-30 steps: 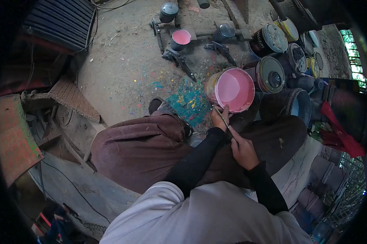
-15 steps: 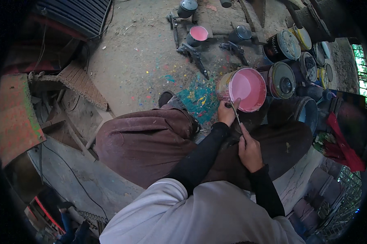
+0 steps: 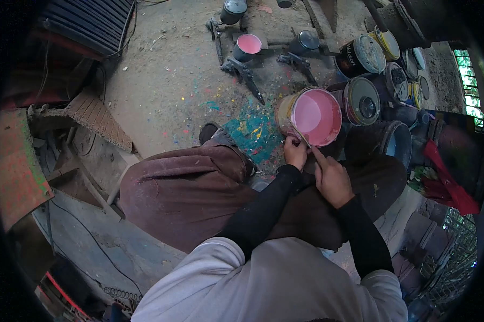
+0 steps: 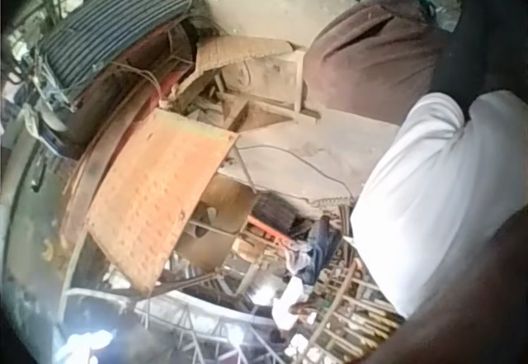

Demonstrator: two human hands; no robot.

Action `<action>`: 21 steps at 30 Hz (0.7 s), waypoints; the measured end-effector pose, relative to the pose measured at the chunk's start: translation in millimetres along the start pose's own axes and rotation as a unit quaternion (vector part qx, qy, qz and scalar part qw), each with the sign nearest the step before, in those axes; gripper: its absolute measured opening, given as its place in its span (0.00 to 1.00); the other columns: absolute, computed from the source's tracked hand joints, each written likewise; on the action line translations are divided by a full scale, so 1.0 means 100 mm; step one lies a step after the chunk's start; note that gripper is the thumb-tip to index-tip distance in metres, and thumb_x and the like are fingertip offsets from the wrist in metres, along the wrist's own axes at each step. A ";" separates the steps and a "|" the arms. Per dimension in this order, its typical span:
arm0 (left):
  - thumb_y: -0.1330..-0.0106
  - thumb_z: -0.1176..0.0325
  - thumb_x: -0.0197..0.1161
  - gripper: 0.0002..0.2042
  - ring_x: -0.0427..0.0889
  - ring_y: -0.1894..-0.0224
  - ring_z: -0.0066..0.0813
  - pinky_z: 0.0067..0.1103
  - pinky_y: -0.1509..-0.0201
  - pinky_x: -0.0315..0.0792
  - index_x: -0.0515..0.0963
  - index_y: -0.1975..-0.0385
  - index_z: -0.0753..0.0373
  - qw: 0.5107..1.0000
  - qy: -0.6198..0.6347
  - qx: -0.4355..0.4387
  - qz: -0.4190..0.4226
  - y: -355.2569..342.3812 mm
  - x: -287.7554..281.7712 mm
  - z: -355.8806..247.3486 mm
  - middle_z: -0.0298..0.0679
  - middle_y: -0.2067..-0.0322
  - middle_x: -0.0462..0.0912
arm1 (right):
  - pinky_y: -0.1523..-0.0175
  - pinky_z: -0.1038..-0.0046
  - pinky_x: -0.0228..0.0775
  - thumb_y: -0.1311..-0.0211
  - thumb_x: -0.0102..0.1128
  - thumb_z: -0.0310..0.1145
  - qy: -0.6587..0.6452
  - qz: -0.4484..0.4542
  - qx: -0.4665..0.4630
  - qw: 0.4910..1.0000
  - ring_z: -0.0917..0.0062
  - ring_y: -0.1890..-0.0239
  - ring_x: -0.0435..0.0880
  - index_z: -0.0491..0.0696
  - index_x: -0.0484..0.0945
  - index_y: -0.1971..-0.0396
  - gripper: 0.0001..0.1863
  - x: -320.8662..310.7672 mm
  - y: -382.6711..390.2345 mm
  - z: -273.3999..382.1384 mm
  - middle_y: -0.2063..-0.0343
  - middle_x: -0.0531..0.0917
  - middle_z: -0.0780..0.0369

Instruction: The person sits on the floor in a workshop and prepares a pink liquid in a bucket. They use a stick to stir the liquid thoroughly, then dip a paint sprayer into the bucket to fill it. The person also handles a lid and a small container during the process.

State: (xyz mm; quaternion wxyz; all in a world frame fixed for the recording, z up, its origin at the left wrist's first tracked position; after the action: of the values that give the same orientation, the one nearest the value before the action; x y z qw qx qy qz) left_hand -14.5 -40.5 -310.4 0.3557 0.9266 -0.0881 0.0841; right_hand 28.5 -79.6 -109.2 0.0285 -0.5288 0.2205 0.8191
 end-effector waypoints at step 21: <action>0.37 0.65 0.69 0.16 0.79 0.73 0.25 0.26 0.69 0.84 0.67 0.70 0.64 0.989 0.136 -0.048 0.026 -0.06 0.02 0.22 0.36 0.73 0.74 | 0.59 0.54 0.71 0.38 0.54 0.24 -0.095 -0.050 0.012 0.994 0.51 0.67 0.80 0.41 0.69 0.40 0.24 0.12 0.46 -0.06 0.71 0.80 0.46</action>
State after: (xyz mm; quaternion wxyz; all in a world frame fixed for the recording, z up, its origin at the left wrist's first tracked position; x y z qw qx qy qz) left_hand -9.2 -51.1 -330.1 0.4057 0.8860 -0.0670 0.2144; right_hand 15.5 -125.4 -106.1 0.0959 -0.4589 0.1998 0.8604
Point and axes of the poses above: each hand's wrist, its own y-axis away from the middle knuckle, its own x-axis out of the palm, z = x × y, the point moved 7 cm from there along -y, towards the middle knuckle
